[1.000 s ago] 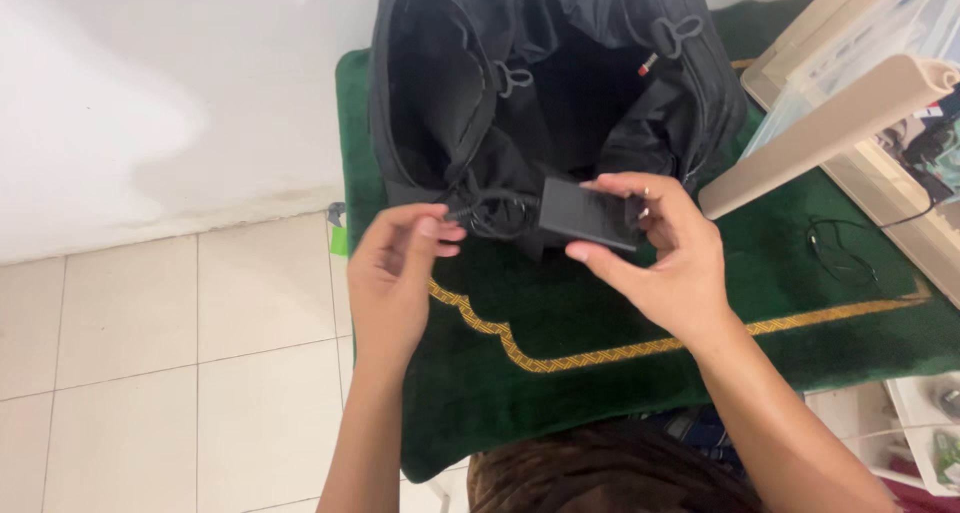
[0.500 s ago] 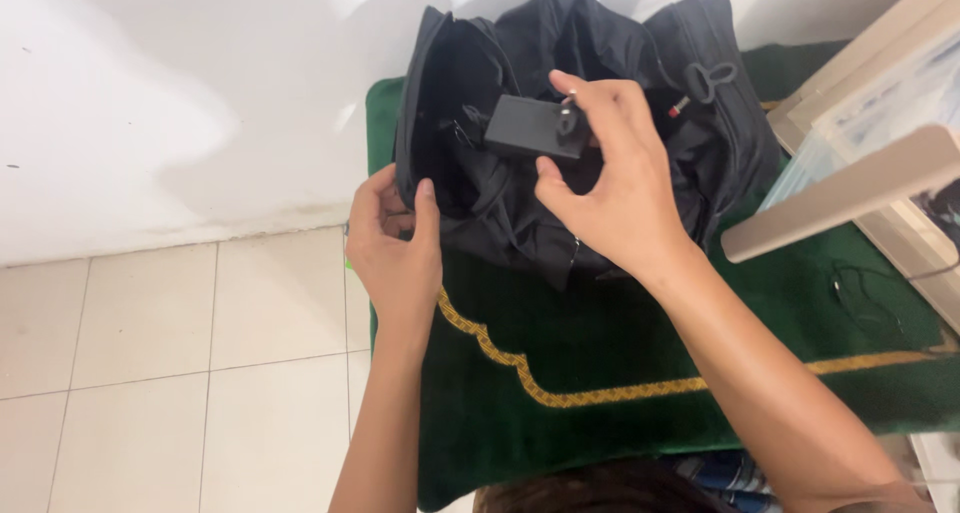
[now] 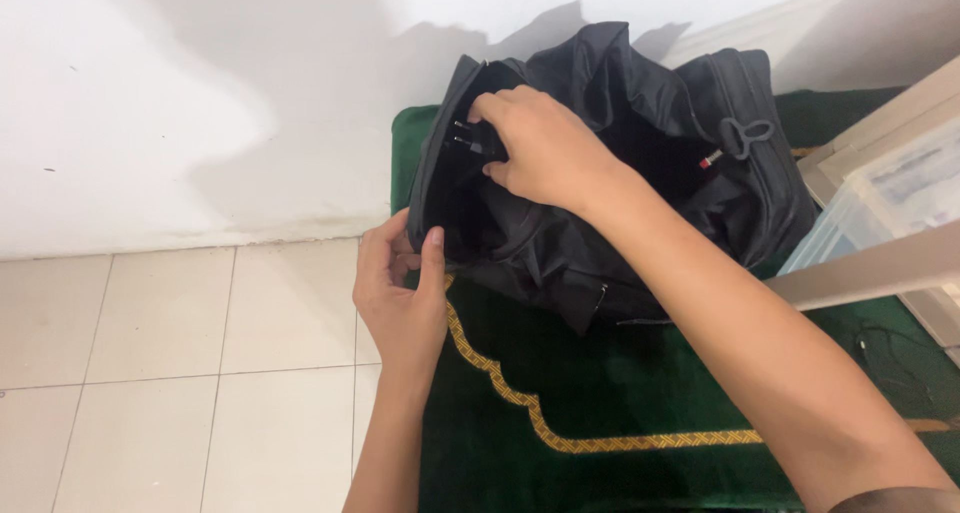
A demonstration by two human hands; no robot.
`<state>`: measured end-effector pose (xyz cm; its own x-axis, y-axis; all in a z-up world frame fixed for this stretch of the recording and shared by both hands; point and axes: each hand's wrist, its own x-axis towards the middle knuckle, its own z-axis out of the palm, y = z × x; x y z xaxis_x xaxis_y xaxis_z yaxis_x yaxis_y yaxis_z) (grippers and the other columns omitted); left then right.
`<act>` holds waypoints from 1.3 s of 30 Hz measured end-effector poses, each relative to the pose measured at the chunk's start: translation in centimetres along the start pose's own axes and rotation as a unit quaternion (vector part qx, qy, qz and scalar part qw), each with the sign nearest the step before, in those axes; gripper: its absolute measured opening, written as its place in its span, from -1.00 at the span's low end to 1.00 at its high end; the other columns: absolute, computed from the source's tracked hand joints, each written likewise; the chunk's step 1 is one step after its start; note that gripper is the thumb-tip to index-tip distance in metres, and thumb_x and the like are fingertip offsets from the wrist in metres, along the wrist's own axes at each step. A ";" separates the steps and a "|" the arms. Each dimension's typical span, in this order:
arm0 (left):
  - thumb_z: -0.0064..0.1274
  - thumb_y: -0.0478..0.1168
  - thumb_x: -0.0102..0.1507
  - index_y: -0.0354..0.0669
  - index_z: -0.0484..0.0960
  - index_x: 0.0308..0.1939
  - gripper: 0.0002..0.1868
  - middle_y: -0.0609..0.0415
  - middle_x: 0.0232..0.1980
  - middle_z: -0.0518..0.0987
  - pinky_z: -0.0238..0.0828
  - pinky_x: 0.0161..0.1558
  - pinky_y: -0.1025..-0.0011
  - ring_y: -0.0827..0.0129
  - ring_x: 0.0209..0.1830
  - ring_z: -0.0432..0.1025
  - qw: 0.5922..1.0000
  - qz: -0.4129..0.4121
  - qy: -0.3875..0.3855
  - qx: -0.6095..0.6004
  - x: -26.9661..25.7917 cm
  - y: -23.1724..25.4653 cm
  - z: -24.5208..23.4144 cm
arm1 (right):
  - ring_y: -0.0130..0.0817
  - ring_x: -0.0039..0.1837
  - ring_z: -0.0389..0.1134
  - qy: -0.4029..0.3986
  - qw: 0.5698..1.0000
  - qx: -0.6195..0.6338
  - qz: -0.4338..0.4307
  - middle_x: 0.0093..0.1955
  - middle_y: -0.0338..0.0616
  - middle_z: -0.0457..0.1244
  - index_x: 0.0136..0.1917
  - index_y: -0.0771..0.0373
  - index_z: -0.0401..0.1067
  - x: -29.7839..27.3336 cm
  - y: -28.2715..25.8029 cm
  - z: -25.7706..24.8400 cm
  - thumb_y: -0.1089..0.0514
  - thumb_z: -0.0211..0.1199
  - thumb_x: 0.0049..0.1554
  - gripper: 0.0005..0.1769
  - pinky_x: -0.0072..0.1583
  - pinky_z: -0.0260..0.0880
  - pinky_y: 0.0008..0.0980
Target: The person uncoils and organizes a power adapter and its cable before placing them into a black backpack.
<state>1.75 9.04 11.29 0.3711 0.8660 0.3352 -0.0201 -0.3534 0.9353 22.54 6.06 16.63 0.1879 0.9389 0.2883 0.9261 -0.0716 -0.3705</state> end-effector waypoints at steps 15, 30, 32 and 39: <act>0.16 -0.33 0.34 -0.33 0.58 0.11 -0.73 0.07 -0.07 0.58 0.48 -0.17 0.55 0.51 -0.19 0.50 1.000 0.018 -0.008 0.008 0.0 -0.5 0.2 | -0.05 0.12 0.38 0.049 0.998 -0.019 0.026 -0.04 -0.07 0.39 0.00 0.29 0.53 -1.5 1.3 0.9 0.25 0.35 0.10 -0.82 0.19 0.31 -0.12; -0.01 -0.48 0.38 -0.26 0.54 0.00 -0.86 -0.06 0.00 0.52 0.42 0.11 0.38 0.23 0.07 0.46 0.979 0.189 -0.018 0.070 -6.3 1.7 0.4 | -0.08 0.29 0.36 0.194 0.975 0.111 -0.017 0.16 -0.07 0.35 0.05 0.33 0.49 -14.0 -6.3 -1.8 0.35 0.31 0.17 -0.84 0.28 0.33 -0.18; -0.03 -0.48 0.37 -0.28 0.57 -0.04 -0.87 -0.04 -0.04 0.56 0.44 0.04 0.41 0.26 -0.02 0.51 0.984 0.153 -0.088 0.021 -7.5 2.0 1.1 | -0.10 0.28 0.37 0.208 0.970 0.127 -0.011 0.14 -0.07 0.35 0.06 0.33 0.48 -16.1 -7.0 -1.5 0.37 0.31 0.16 -0.83 0.28 0.37 -0.21; -0.02 -0.46 0.38 -0.31 0.55 -0.06 -0.91 -0.03 -0.12 0.59 0.47 -0.08 0.45 0.30 -0.17 0.53 0.958 0.106 -0.255 -0.072 -12.1 1.5 4.4 | -0.14 0.18 0.42 0.210 0.964 0.153 0.045 0.11 -0.06 0.36 0.08 0.36 0.48 -23.9 -7.5 -0.7 0.38 0.30 0.17 -0.82 0.21 0.43 -0.28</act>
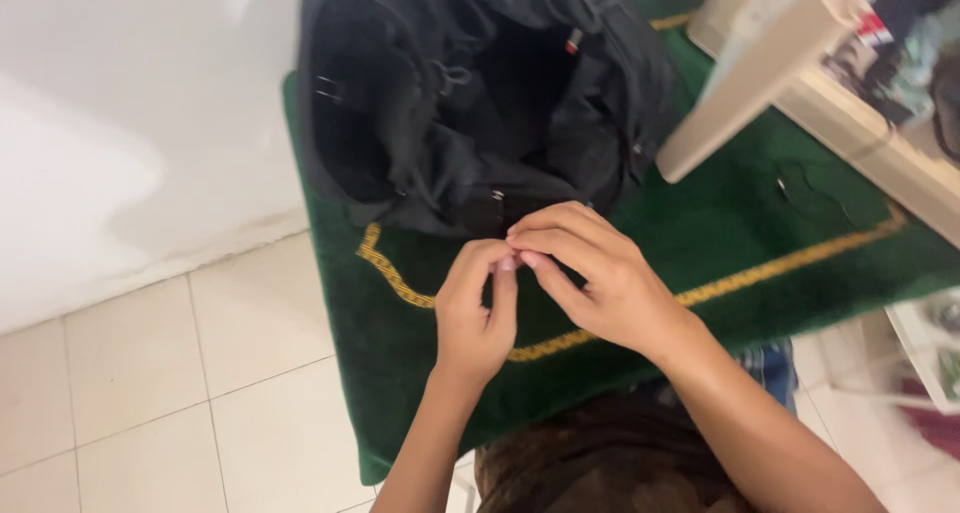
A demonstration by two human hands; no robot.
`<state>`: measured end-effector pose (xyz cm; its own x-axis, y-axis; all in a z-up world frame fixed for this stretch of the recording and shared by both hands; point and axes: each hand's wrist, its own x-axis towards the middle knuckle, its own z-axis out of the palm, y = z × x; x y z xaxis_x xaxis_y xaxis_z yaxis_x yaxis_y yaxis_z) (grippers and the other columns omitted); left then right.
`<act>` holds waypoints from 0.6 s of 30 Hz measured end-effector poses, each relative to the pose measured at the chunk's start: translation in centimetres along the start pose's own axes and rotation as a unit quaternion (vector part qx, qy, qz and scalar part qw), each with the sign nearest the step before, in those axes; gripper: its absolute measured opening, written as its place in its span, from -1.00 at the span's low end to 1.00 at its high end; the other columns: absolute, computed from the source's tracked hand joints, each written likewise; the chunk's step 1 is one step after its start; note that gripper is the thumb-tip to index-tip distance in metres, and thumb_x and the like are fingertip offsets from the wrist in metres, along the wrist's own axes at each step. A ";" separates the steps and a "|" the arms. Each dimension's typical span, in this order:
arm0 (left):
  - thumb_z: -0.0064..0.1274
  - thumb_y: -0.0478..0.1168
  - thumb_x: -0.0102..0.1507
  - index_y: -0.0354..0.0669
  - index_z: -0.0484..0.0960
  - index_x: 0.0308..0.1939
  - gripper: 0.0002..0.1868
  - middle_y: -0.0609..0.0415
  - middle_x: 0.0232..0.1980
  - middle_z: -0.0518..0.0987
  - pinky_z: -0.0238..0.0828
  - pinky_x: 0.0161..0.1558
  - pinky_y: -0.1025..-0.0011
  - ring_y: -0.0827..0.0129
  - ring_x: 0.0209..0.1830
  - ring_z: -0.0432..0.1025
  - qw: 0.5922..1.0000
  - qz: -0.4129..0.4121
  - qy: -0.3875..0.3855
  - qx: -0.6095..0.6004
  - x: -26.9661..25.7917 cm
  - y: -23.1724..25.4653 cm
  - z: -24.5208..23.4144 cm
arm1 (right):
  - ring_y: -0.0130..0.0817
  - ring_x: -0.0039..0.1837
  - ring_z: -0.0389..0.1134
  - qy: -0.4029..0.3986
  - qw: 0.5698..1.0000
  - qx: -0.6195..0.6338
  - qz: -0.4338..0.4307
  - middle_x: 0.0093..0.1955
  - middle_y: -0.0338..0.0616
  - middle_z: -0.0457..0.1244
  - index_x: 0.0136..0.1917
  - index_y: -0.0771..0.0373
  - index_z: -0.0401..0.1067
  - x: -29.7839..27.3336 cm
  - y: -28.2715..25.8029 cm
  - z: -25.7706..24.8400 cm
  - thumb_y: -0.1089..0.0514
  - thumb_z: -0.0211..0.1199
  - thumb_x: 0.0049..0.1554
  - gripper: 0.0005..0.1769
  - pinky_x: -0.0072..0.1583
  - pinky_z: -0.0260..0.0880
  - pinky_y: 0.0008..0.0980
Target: The person uncoils and organizes a power adapter and its cable before placing them into a black backpack.
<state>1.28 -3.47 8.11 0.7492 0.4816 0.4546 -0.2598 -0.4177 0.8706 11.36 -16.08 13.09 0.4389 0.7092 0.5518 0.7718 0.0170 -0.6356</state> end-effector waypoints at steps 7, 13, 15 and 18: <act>-0.02 -0.46 0.35 -0.31 0.54 -0.06 -0.90 -0.04 -0.16 0.57 0.47 -0.12 0.38 0.19 -0.19 0.54 0.990 -0.013 -0.136 -0.039 -2.5 -1.0 6.0 | -0.20 0.10 0.46 0.030 0.992 -0.016 0.124 0.09 -0.02 0.37 0.08 0.38 0.48 -7.4 2.1 -3.4 0.37 0.25 0.21 -0.85 0.11 0.47 -0.35; -0.02 -0.41 0.35 -0.26 0.55 -0.08 -0.91 -0.03 -0.13 0.61 0.47 -0.12 0.25 0.09 -0.13 0.56 0.970 -0.009 -0.243 -0.017 -4.1 -1.9 10.5 | -0.19 0.07 0.46 0.059 0.975 -0.060 0.204 0.05 -0.02 0.38 0.08 0.38 0.50 -12.8 3.7 -5.7 0.34 0.25 0.21 -0.84 0.10 0.46 -0.34; -0.03 -0.40 0.36 -0.25 0.55 -0.08 -0.91 -0.02 -0.12 0.61 0.46 -0.06 0.21 0.06 -0.09 0.55 0.963 0.022 -0.268 -0.009 -4.6 -2.4 11.9 | -0.19 0.06 0.46 0.060 0.968 -0.075 0.232 0.04 -0.02 0.38 0.08 0.39 0.50 -14.4 4.0 -6.5 0.34 0.25 0.21 -0.84 0.09 0.45 -0.34; -0.02 -0.41 0.32 -0.24 0.56 -0.06 -0.87 -0.03 -0.11 0.61 0.44 -0.05 0.19 0.05 -0.08 0.53 0.955 0.039 -0.295 -0.015 -5.0 -2.7 13.9 | -0.17 0.08 0.46 0.084 0.962 -0.094 0.241 0.04 -0.02 0.38 0.08 0.39 0.50 -16.0 4.4 -7.6 0.34 0.23 0.21 -0.84 0.12 0.44 -0.34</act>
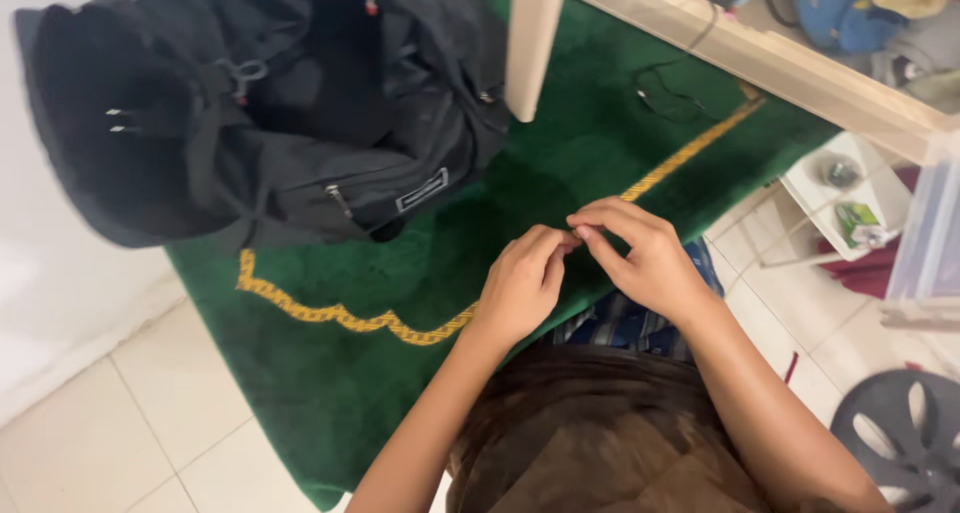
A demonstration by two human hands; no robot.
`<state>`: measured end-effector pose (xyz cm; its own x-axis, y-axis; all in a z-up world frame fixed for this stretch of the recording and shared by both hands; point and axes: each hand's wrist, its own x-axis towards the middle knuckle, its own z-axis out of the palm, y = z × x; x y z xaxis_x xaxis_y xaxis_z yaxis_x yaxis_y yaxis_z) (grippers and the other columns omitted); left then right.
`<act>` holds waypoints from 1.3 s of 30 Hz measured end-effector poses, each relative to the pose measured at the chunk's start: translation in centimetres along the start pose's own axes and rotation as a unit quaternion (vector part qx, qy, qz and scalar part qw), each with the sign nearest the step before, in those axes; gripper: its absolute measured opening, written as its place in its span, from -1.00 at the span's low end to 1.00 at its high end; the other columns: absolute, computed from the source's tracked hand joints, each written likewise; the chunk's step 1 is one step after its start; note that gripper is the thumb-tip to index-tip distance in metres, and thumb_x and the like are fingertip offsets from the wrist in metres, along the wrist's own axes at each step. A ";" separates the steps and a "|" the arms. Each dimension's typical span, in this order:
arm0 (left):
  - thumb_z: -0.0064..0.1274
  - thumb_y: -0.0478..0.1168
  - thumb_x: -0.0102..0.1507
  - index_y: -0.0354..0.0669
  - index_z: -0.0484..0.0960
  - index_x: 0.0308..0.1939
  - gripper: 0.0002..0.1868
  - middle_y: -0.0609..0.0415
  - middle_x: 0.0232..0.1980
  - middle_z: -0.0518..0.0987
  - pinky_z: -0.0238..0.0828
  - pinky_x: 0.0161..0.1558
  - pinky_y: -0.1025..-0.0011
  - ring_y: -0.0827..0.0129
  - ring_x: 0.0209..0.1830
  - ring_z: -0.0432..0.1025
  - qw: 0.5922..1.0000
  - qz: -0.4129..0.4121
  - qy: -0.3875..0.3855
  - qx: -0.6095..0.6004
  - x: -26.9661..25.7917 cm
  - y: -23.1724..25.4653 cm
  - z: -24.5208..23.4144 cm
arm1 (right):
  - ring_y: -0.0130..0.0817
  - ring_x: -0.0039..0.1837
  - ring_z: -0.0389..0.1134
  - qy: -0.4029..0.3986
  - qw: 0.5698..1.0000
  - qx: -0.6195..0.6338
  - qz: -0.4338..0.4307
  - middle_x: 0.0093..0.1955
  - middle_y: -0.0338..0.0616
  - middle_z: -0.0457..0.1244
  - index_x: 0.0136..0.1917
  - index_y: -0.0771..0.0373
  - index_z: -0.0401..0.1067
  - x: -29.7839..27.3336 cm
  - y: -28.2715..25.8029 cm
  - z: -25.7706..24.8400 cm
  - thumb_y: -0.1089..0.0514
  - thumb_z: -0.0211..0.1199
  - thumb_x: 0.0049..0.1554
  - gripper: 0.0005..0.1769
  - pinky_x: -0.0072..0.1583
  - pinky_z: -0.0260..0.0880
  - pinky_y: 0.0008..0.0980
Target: The person uncoils and organizes a power adapter and its cable before placing them into a black backpack.
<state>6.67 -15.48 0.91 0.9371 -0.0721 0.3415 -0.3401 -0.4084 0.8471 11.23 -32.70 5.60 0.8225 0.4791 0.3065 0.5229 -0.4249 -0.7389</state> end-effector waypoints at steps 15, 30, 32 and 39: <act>-0.03 -0.43 0.31 -0.22 0.59 -0.09 -0.85 -0.07 -0.07 0.59 0.45 -0.12 0.18 0.00 -0.13 0.52 0.998 -0.027 -0.063 -0.002 8.2 -1.8 6.9 | -0.11 0.10 0.45 0.119 0.990 -0.030 0.069 0.07 0.02 0.38 0.09 0.39 0.50 0.0 7.8 -4.1 0.34 0.25 0.23 -0.85 0.13 0.45 -0.32; -0.11 -0.44 0.40 -0.26 0.57 0.00 -0.83 -0.04 -0.13 0.58 0.53 -0.15 0.41 0.30 -0.23 0.58 0.995 -0.055 -0.013 -0.081 15.3 -5.0 11.3 | -0.01 0.17 0.37 0.240 0.955 -0.161 0.070 0.10 -0.01 0.35 0.11 0.32 0.51 4.4 12.4 -7.5 0.39 0.26 0.22 -0.82 0.20 0.38 -0.20; -0.10 -0.44 0.41 -0.28 0.56 -0.01 -0.85 -0.05 -0.12 0.58 0.52 -0.14 0.41 0.30 -0.22 0.59 0.995 -0.052 -0.009 -0.088 15.1 -4.9 11.2 | -0.08 0.16 0.38 0.248 0.954 -0.145 0.081 0.12 -0.02 0.35 0.15 0.31 0.50 5.2 12.8 -7.7 0.38 0.23 0.25 -0.80 0.18 0.38 -0.25; -0.10 -0.43 0.41 -0.31 0.57 -0.04 -0.86 -0.03 -0.14 0.59 0.52 -0.15 0.42 0.32 -0.22 0.59 0.990 -0.089 -0.007 -0.107 15.2 -4.7 11.0 | -0.39 0.22 0.39 0.264 0.955 0.044 0.131 0.23 -0.12 0.36 0.41 0.28 0.35 8.5 14.9 -7.2 0.26 0.12 0.38 -0.66 0.22 0.38 -0.41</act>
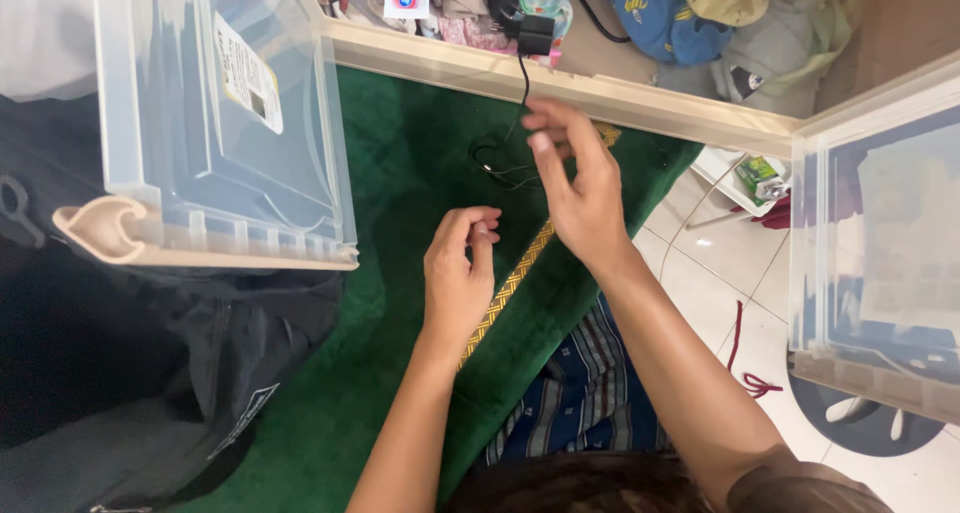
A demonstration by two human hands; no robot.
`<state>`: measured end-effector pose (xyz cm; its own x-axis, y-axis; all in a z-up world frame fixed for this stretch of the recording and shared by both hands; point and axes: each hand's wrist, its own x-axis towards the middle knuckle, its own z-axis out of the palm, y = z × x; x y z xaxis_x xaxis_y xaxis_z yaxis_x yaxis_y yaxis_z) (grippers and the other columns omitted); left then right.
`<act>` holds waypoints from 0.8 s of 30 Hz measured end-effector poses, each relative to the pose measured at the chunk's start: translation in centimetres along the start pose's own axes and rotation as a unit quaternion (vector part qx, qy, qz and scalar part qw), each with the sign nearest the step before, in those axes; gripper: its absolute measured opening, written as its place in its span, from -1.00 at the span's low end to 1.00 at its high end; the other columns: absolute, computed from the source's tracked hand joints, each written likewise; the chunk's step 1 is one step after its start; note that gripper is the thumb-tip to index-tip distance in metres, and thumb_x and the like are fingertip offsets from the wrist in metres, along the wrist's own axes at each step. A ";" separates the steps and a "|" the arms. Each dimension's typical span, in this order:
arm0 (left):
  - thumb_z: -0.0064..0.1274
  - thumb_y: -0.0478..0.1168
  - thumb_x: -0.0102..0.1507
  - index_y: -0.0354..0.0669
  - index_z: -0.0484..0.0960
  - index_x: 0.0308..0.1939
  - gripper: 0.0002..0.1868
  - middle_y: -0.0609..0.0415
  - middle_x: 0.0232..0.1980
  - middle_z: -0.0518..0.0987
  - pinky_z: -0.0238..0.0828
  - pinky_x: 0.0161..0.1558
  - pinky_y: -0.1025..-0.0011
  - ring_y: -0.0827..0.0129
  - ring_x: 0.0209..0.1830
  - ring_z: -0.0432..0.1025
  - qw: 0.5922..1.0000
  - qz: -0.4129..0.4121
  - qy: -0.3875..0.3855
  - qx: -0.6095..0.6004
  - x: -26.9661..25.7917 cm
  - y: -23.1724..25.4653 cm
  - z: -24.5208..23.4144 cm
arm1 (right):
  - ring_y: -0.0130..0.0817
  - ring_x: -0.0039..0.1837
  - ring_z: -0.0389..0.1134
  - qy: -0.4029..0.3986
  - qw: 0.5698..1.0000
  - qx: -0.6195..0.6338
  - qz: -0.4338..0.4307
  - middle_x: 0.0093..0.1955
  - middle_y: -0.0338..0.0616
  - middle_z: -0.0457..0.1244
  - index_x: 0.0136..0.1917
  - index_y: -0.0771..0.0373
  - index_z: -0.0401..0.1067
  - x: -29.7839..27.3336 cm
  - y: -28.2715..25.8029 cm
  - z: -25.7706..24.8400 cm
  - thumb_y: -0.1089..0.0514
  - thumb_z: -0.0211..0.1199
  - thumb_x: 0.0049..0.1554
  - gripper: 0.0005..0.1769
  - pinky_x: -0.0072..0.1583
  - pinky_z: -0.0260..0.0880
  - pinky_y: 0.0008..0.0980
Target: The person uncoils and organizes a power adapter and its cable before placing them into a black backpack.
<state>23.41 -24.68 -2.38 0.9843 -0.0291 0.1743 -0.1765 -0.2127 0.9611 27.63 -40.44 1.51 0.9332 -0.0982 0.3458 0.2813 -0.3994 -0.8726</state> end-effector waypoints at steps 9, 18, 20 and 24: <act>-0.09 -0.44 0.40 -0.29 0.59 -0.07 -0.87 -0.01 -0.14 0.61 0.49 -0.23 0.45 0.36 -0.22 0.60 1.000 -0.019 -0.003 0.004 0.1 -0.3 0.0 | -0.33 0.27 0.42 0.034 0.972 0.227 0.045 0.19 -0.03 0.38 0.26 0.45 0.47 2.4 2.8 2.1 0.34 0.21 0.34 -0.76 0.37 0.41 -0.39; -0.09 -0.54 0.37 -0.32 0.59 -0.12 -0.84 0.00 -0.15 0.58 0.46 -0.20 0.49 0.40 -0.26 0.57 0.998 0.047 0.039 -0.027 -0.3 -0.2 -0.4 | -0.27 0.26 0.44 0.070 0.985 0.135 -0.078 0.21 0.01 0.34 0.19 0.50 0.51 -0.1 -0.3 0.5 0.49 0.18 0.34 -0.82 0.32 0.47 -0.37; -0.10 -0.56 0.36 -0.32 0.57 -0.16 -0.84 -0.01 -0.14 0.57 0.45 -0.20 0.50 0.41 -0.27 0.54 0.995 0.071 0.063 -0.031 -0.6 -0.1 -0.7 | -0.32 0.19 0.46 0.046 0.987 0.150 -0.045 0.21 -0.01 0.32 0.18 0.46 0.51 -1.3 -0.7 0.4 0.48 0.15 0.34 -0.81 0.25 0.51 -0.39; -0.11 -0.56 0.36 -0.32 0.53 -0.21 -0.85 0.00 -0.16 0.54 0.44 -0.19 0.49 0.42 -0.28 0.50 0.989 0.107 0.097 -0.043 -0.7 0.6 -1.6 | -0.41 0.02 0.44 -0.015 0.992 0.126 0.023 0.19 -0.04 0.30 0.16 0.40 0.52 -4.5 -1.2 0.5 0.46 0.13 0.31 -0.78 0.05 0.50 -0.47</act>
<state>22.56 -23.18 -1.58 0.9053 0.1251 0.4060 -0.3895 -0.1371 0.9108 23.22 -39.06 0.85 0.9516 -0.0830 0.2961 0.2812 -0.1546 -0.9471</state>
